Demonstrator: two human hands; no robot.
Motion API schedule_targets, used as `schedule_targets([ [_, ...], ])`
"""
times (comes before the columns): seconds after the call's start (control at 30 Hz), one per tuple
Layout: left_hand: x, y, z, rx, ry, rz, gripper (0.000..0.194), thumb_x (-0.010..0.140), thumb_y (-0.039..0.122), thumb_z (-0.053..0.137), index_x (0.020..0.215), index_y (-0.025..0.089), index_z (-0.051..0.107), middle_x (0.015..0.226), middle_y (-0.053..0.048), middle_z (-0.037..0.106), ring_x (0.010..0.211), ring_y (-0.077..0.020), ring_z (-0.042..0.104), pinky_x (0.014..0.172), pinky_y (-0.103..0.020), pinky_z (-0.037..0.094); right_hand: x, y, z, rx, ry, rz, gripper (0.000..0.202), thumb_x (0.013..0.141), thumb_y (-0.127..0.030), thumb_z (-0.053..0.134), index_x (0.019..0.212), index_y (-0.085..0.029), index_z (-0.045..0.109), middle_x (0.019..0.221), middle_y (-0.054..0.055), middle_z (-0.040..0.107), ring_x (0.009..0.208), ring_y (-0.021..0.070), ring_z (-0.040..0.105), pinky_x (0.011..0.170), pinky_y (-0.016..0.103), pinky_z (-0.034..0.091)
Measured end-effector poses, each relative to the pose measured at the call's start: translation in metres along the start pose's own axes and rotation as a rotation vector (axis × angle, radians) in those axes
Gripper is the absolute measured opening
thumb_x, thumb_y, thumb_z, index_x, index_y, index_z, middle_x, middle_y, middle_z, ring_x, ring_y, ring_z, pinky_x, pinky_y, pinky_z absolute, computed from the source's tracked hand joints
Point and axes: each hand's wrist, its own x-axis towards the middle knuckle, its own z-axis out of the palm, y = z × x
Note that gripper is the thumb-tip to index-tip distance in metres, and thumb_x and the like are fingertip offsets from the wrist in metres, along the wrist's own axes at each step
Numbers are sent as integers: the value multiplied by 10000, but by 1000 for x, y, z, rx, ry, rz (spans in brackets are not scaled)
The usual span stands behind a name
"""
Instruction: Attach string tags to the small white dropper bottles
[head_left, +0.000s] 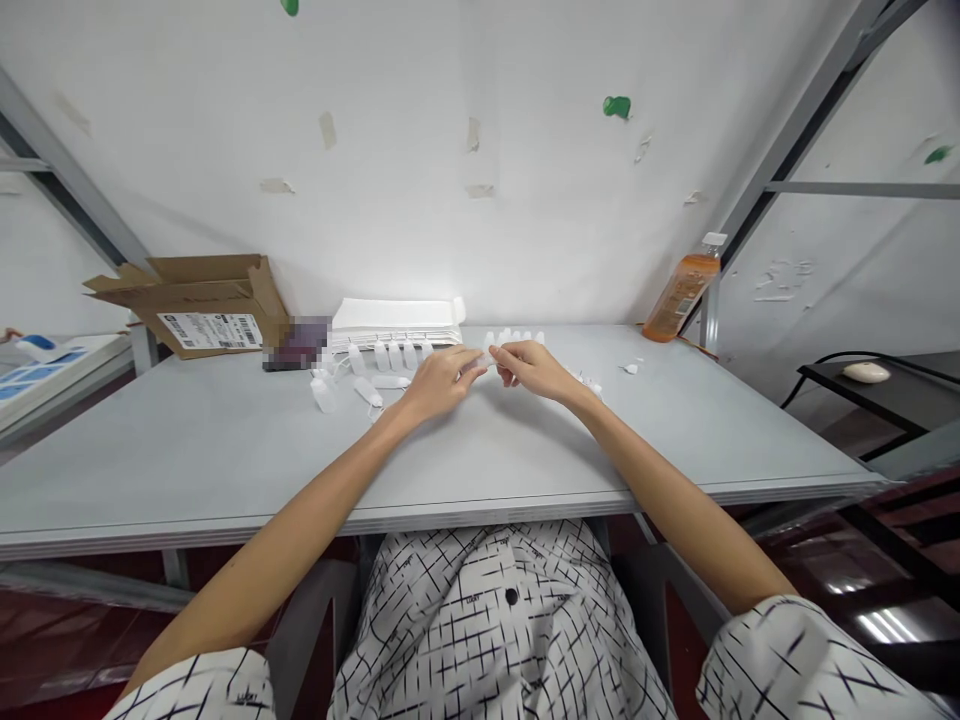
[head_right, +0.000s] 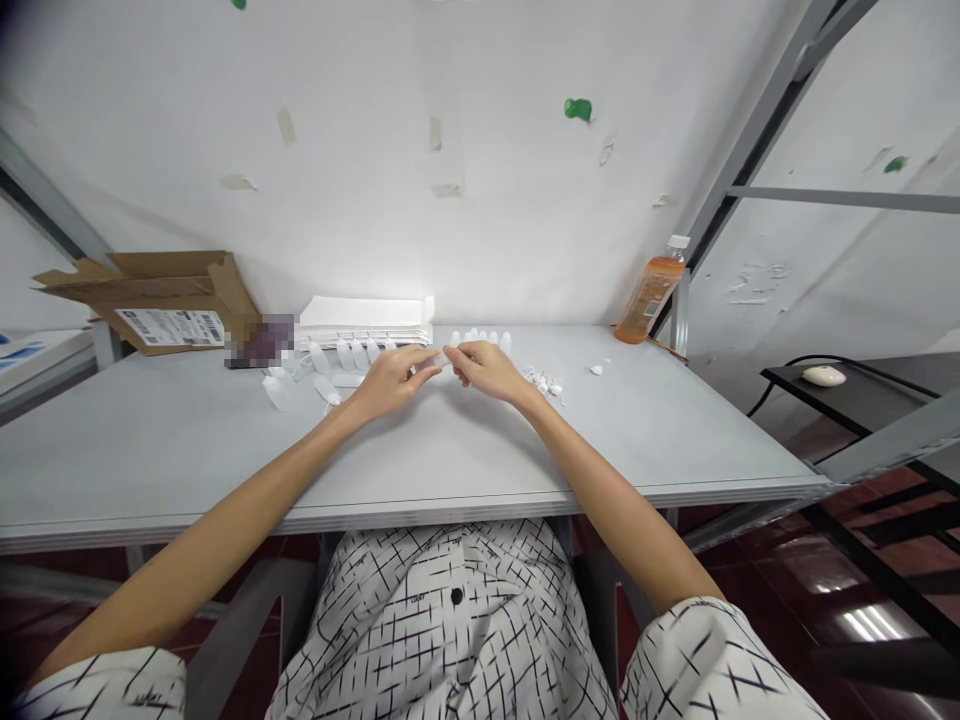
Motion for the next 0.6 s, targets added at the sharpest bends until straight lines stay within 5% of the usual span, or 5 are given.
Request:
schedule_targets([
  [0.27,2,9,-2,-308,-107,-165,303,911,345,487,928,143,713,798,-36,661,724,-153,568,625,-254,416,-4,-1,-9,-59,-35,-97,304,969,-428,545,837,-162,612,756,38,628,650,135,629,558,239,478],
  [0.6,0,8,1,-325,-162,-144,292,900,323,501,938,150,733,850,-42,706,694,-140,572,600,-248,400,-2,5,-6,-100,-73,-69,369,988,-429,518,716,-180,498,640,16,609,547,124,601,557,250,442],
])
